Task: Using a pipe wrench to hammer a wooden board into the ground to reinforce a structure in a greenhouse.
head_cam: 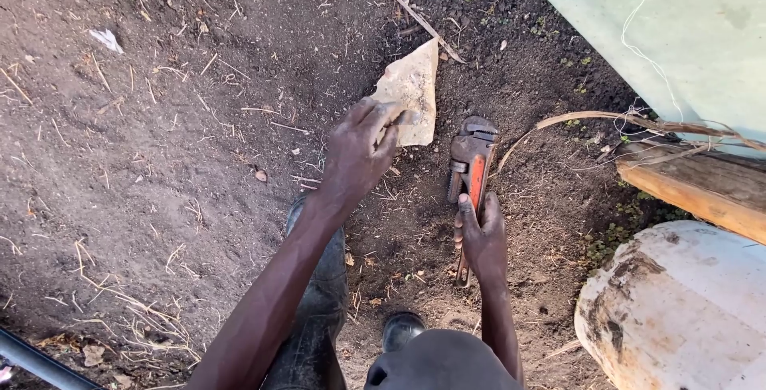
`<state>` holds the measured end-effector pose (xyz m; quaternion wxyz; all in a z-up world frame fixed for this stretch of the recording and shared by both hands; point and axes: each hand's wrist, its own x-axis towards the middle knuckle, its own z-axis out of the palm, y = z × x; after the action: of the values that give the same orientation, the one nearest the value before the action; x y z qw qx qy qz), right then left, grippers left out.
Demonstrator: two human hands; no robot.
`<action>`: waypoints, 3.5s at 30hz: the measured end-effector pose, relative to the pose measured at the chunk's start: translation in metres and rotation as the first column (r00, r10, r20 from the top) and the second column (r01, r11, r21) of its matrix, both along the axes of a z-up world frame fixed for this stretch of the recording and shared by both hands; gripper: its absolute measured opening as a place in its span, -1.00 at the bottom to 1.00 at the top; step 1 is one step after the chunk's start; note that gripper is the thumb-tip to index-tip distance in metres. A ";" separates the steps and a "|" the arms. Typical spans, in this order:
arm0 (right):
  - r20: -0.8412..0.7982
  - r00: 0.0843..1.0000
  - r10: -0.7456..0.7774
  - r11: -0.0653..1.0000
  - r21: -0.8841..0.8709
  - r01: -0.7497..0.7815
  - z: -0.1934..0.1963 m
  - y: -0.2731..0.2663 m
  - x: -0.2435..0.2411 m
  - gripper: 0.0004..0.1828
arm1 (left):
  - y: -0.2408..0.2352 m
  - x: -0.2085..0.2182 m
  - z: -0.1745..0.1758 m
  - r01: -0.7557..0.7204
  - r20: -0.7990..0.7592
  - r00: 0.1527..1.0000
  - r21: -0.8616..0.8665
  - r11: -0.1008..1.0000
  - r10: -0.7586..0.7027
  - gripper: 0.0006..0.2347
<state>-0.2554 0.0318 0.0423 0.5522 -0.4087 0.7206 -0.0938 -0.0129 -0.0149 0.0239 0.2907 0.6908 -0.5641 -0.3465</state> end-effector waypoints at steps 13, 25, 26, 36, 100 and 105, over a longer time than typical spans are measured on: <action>0.018 1.000 -0.008 1.000 0.000 0.008 0.001 0.000 -0.001 -0.66 | -0.015 -0.013 0.012 0.034 -0.138 0.990 -0.071 0.997 -0.044 -0.80; -0.223 0.973 0.063 0.996 -0.052 -0.076 0.027 -0.002 0.022 -0.69 | -0.009 -0.001 -0.017 0.186 -0.119 0.972 -0.130 0.974 -0.201 -0.85; -0.219 0.974 0.065 0.995 -0.053 -0.078 0.030 -0.002 0.024 -0.69 | -0.010 -0.001 -0.013 0.184 -0.115 0.973 -0.131 0.974 -0.199 -0.85; -0.239 0.970 0.052 0.913 -0.382 -0.143 0.040 0.000 0.016 -0.76 | 0.001 -0.002 -0.017 0.142 -0.066 0.986 -0.156 0.978 -0.154 -0.84; -0.163 0.980 0.111 0.970 -0.197 -0.143 0.073 -0.010 0.060 -0.74 | 0.008 -0.018 -0.018 0.099 -0.066 0.992 -0.083 0.992 -0.104 -0.79; -0.195 0.968 0.156 0.957 -0.215 -0.197 0.066 -0.005 0.055 -0.73 | 0.009 -0.011 -0.020 0.132 -0.047 0.989 -0.125 0.983 -0.139 -0.81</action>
<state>-0.2004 0.0267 0.1085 0.4410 -0.5400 0.7110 -0.0914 -0.0238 -0.0059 0.0042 0.3233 0.6220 -0.6215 -0.3498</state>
